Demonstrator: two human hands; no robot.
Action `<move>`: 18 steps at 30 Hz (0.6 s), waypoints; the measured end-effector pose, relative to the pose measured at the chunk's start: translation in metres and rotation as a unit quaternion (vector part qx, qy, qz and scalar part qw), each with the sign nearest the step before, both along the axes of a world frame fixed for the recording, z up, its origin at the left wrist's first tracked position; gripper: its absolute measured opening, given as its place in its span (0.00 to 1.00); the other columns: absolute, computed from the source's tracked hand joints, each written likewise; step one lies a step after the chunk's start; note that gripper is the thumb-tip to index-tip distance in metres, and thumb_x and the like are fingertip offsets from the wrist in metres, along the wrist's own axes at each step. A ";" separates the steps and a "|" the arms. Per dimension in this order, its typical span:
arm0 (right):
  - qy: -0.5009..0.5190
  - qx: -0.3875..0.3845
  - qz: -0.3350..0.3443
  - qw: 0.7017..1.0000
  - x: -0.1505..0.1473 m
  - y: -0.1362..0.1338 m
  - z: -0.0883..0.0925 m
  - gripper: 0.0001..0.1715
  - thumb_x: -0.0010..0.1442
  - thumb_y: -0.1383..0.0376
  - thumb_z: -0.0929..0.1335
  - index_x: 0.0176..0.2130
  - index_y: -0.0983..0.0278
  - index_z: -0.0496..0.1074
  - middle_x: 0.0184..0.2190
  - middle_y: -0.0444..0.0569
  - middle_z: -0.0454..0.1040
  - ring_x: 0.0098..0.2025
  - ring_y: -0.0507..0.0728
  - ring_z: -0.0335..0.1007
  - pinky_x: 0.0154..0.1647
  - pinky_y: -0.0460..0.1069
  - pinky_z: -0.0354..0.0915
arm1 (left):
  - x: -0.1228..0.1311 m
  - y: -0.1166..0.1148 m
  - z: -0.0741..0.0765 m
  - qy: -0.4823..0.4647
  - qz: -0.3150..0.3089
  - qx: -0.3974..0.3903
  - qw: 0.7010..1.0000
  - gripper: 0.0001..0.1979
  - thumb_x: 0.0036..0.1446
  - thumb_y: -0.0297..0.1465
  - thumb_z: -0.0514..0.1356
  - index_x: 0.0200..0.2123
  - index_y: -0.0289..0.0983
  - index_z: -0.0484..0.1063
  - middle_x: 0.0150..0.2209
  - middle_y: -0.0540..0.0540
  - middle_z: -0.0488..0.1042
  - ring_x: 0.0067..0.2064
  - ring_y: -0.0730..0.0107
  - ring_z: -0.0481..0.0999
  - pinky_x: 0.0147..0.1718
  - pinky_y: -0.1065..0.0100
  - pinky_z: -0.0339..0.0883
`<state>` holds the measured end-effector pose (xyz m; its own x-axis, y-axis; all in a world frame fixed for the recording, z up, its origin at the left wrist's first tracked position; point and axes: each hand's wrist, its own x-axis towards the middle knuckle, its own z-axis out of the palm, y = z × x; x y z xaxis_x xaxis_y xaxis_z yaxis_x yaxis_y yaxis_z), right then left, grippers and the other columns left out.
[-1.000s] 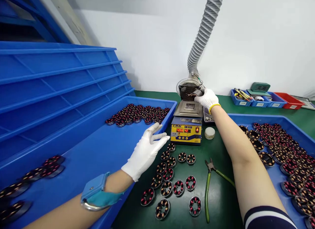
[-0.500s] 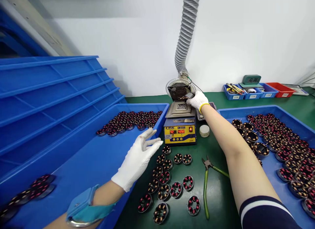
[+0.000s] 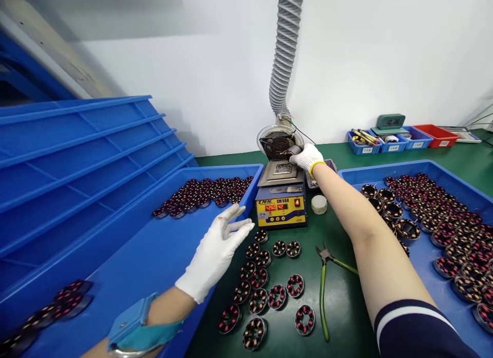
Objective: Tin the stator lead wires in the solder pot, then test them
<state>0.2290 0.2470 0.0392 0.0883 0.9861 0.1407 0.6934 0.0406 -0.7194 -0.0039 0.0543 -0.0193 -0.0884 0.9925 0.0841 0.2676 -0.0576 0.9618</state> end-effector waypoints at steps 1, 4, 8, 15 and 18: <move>0.001 0.000 -0.001 1.000 0.000 0.000 0.000 0.24 0.44 0.58 0.74 0.43 0.62 0.77 0.36 0.45 0.78 0.40 0.55 0.74 0.41 0.45 0.68 | 0.000 0.000 0.000 0.000 -0.001 0.000 1.000 0.38 0.52 0.46 0.64 0.62 0.40 0.56 0.64 0.36 0.60 0.55 0.55 0.72 0.55 0.50 0.67; -0.001 0.001 -0.011 1.000 -0.001 0.002 -0.002 0.28 0.43 0.58 0.74 0.46 0.61 0.77 0.39 0.47 0.78 0.42 0.57 0.74 0.44 0.46 0.68 | 0.000 0.000 -0.001 0.004 -0.005 0.003 1.000 0.38 0.53 0.46 0.64 0.62 0.40 0.56 0.64 0.37 0.60 0.56 0.56 0.72 0.55 0.50 0.67; -0.007 -0.002 -0.020 1.000 -0.001 0.006 -0.003 0.32 0.42 0.58 0.75 0.48 0.61 0.76 0.42 0.48 0.77 0.45 0.59 0.74 0.45 0.48 0.68 | 0.000 0.001 0.000 0.006 -0.012 -0.002 1.000 0.38 0.53 0.46 0.64 0.62 0.39 0.55 0.64 0.36 0.60 0.55 0.56 0.71 0.56 0.49 0.66; -0.004 0.005 -0.013 1.000 -0.001 0.010 -0.008 0.32 0.43 0.58 0.74 0.49 0.62 0.75 0.42 0.49 0.77 0.44 0.58 0.75 0.45 0.47 0.68 | 0.002 -0.001 0.005 0.006 -0.002 -0.008 1.000 0.38 0.52 0.46 0.64 0.61 0.38 0.56 0.64 0.35 0.60 0.55 0.55 0.72 0.56 0.48 0.66; -0.007 0.007 -0.016 1.000 -0.002 0.007 -0.007 0.32 0.43 0.57 0.74 0.49 0.61 0.75 0.43 0.49 0.77 0.45 0.59 0.74 0.46 0.48 0.68 | 0.002 -0.001 0.005 0.005 -0.001 -0.006 1.000 0.37 0.51 0.46 0.64 0.60 0.38 0.57 0.63 0.34 0.61 0.54 0.55 0.73 0.56 0.48 0.66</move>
